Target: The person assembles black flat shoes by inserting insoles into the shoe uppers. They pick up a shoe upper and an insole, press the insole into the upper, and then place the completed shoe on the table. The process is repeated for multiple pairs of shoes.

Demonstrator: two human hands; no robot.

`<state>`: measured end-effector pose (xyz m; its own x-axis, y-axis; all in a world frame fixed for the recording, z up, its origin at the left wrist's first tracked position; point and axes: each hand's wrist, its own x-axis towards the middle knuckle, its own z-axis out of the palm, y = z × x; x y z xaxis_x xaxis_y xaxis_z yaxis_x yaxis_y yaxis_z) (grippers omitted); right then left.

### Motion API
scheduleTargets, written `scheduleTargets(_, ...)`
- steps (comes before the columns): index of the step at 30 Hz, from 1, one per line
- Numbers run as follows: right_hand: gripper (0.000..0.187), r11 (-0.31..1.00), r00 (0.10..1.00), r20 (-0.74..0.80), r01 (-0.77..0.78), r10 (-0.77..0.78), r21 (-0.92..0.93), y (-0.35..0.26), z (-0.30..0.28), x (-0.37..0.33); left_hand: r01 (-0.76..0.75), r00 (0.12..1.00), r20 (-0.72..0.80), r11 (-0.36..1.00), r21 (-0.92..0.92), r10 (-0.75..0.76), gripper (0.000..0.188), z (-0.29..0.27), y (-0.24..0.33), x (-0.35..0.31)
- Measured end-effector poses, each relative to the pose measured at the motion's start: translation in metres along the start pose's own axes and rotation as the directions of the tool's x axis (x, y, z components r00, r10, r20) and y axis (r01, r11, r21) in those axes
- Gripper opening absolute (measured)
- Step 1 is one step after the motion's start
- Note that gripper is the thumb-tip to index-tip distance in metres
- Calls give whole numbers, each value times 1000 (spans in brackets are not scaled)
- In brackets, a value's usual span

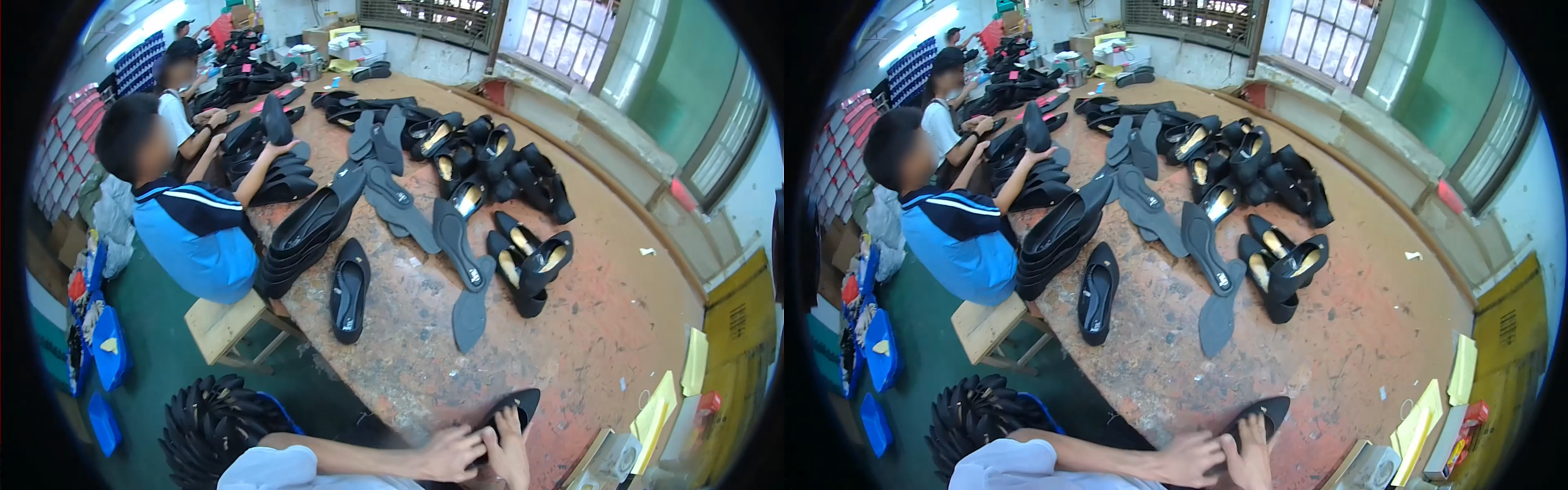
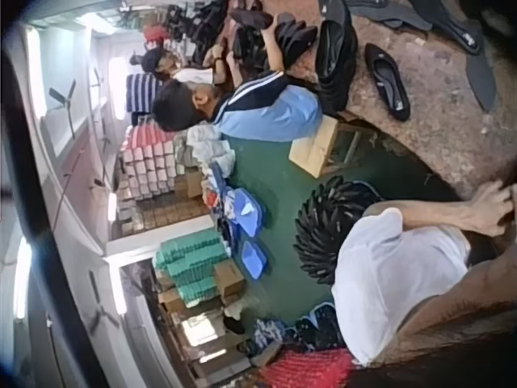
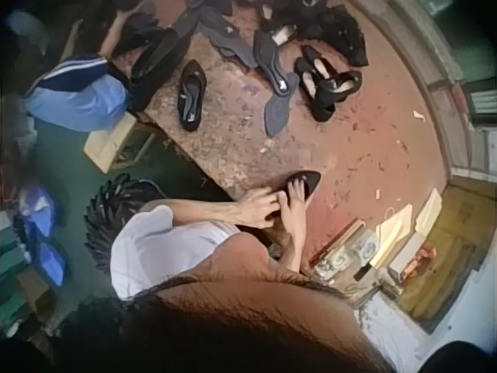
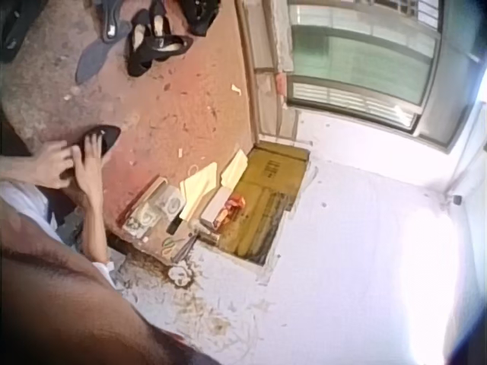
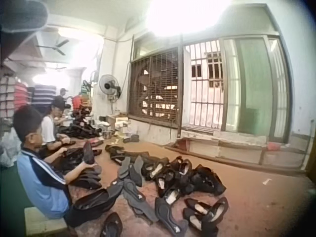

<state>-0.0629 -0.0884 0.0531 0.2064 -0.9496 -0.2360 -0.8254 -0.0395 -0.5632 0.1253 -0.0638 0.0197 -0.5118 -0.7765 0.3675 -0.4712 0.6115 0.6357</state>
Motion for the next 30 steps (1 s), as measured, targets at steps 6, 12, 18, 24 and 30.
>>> scheduleTargets(6, 61, 903, 876, -473, 120, 99, 412, 2, 9, -14, 166, 890, -456, 941, 295, -14, 23, -177, -43, 16)
scheduleTargets(12, 55, 992, 923, -369, 124, -112, 8, -35, 45, 40, 638, 763, -541, 547, 542, -353, 29, -198, -144, -9)
scheduleTargets(18, 67, 993, 879, -466, 119, -103, 6, -88, 29, 149, 656, 746, -344, 538, 529, -571, 47, -203, -136, -34)
scheduleTargets(24, 92, 977, 949, -251, -207, 189, -47, -103, 46, 219, 308, 948, -298, 570, 761, -114, 76, -220, -134, 31)
scheduleTargets(30, 47, 928, 981, -104, -118, 164, 353, -64, 38, 199, -147, 983, 56, 571, 808, 175, 62, -163, -234, 147)
